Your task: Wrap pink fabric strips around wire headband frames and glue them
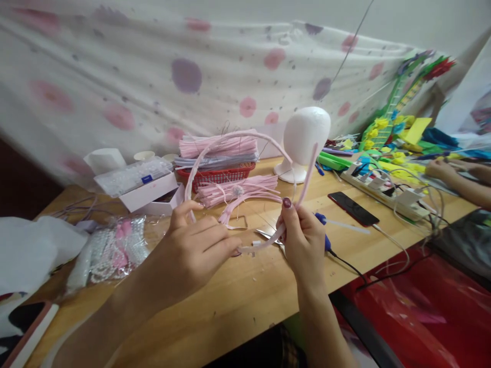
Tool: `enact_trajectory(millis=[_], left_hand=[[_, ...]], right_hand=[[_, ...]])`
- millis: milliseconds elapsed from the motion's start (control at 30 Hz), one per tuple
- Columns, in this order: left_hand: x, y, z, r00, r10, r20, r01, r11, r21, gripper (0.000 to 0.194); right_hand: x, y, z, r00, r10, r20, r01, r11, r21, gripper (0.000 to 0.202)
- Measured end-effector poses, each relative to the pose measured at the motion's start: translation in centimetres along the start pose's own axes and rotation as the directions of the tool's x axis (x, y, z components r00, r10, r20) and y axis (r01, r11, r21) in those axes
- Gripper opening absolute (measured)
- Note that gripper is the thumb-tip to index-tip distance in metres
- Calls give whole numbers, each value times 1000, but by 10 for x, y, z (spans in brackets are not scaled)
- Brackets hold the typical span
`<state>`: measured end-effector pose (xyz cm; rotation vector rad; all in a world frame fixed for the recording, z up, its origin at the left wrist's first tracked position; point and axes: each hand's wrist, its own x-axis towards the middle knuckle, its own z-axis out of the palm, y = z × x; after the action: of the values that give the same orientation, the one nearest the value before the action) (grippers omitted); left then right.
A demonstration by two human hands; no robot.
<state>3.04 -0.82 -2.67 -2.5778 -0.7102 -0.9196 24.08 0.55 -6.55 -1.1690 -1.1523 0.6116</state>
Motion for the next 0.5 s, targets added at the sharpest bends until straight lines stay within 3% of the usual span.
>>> enact_trajectory(millis=[100, 233, 500], left_hand=[[-1, -3, 1, 999, -3, 47, 4, 1000, -22, 18], [-1, -5, 2, 991, 45, 125, -29, 992, -121, 31], [-1, -4, 2, 984, 24, 175, 11, 980, -199, 39]], right_hand=[[-2, -6, 2, 987, -157, -27, 153, 982, -110, 46], [-3, -11, 3, 967, -255, -8, 252, 958, -137, 45], [-3, -16, 3, 951, -308, -9, 304, 942, -146, 43]])
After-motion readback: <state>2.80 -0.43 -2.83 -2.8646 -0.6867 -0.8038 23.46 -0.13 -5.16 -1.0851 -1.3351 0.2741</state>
